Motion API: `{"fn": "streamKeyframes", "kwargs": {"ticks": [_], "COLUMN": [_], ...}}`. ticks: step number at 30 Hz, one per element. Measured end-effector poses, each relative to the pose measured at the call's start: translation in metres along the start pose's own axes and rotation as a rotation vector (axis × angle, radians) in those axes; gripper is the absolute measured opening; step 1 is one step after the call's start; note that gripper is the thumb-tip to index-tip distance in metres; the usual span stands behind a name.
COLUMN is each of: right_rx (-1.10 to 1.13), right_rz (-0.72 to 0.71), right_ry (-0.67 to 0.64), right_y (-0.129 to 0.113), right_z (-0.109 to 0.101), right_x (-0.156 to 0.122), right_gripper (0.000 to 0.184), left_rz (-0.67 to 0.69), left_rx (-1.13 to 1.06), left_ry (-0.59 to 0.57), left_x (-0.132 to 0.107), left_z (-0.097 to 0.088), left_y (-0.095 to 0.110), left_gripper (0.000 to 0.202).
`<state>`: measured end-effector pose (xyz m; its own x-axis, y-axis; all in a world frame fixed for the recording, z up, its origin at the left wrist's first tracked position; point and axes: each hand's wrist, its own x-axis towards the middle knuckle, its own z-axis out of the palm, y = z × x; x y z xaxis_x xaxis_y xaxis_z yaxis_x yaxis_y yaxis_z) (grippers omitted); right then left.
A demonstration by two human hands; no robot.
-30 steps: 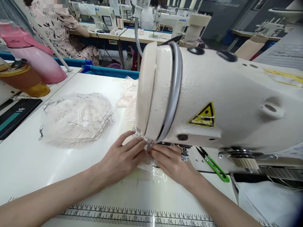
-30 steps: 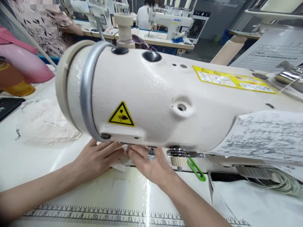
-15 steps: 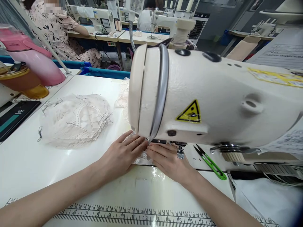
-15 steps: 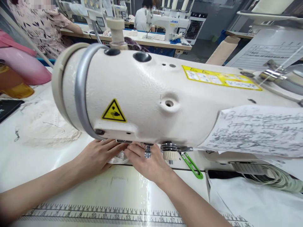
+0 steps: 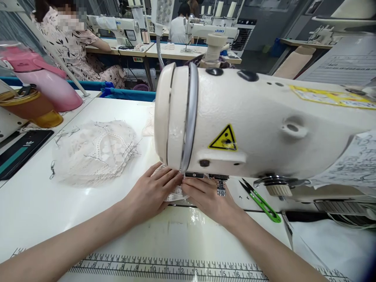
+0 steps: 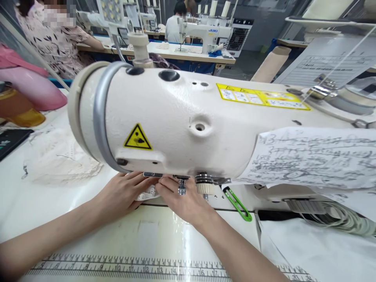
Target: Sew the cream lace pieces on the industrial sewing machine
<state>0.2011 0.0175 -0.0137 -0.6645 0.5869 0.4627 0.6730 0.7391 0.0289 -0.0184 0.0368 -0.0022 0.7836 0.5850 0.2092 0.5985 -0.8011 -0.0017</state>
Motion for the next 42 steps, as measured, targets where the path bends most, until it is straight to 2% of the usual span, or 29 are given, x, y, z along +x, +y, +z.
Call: {"fn": "streamKeyframes", "kwargs": {"ticks": [7, 12, 23, 30, 38, 42], "right_rx": [-0.215, -0.324, -0.106, -0.091, -0.163, -0.178], "right_rz": [0.079, 0.031, 0.172, 0.003, -0.011, -0.023], "right_ry": [0.031, 0.046, 0.026, -0.034, 0.018, 0.041], "right_y": [-0.002, 0.0, 0.002, -0.002, -0.016, -0.019], "right_z": [-0.002, -0.006, -0.004, -0.003, -0.005, -0.005], "right_x": [-0.01, -0.008, -0.015, -0.001, 0.007, 0.013], "right_gripper": [0.024, 0.025, 0.029, 0.025, 0.026, 0.023], "left_rz": [0.014, 0.029, 0.007, 0.135, 0.183, 0.177], "left_rx": [0.035, 0.053, 0.057, 0.034, -0.02, -0.043], "left_ry": [0.035, 0.063, 0.121, 0.217, 0.12, 0.107], "left_x": [-0.001, -0.001, 0.002, -0.003, -0.001, -0.001], "left_z": [0.0, 0.001, 0.004, 0.004, -0.004, -0.004], "left_y": [0.001, 0.002, 0.002, -0.006, -0.02, -0.022], "left_gripper": [0.048, 0.042, 0.037, 0.038, 0.041, 0.044]}}
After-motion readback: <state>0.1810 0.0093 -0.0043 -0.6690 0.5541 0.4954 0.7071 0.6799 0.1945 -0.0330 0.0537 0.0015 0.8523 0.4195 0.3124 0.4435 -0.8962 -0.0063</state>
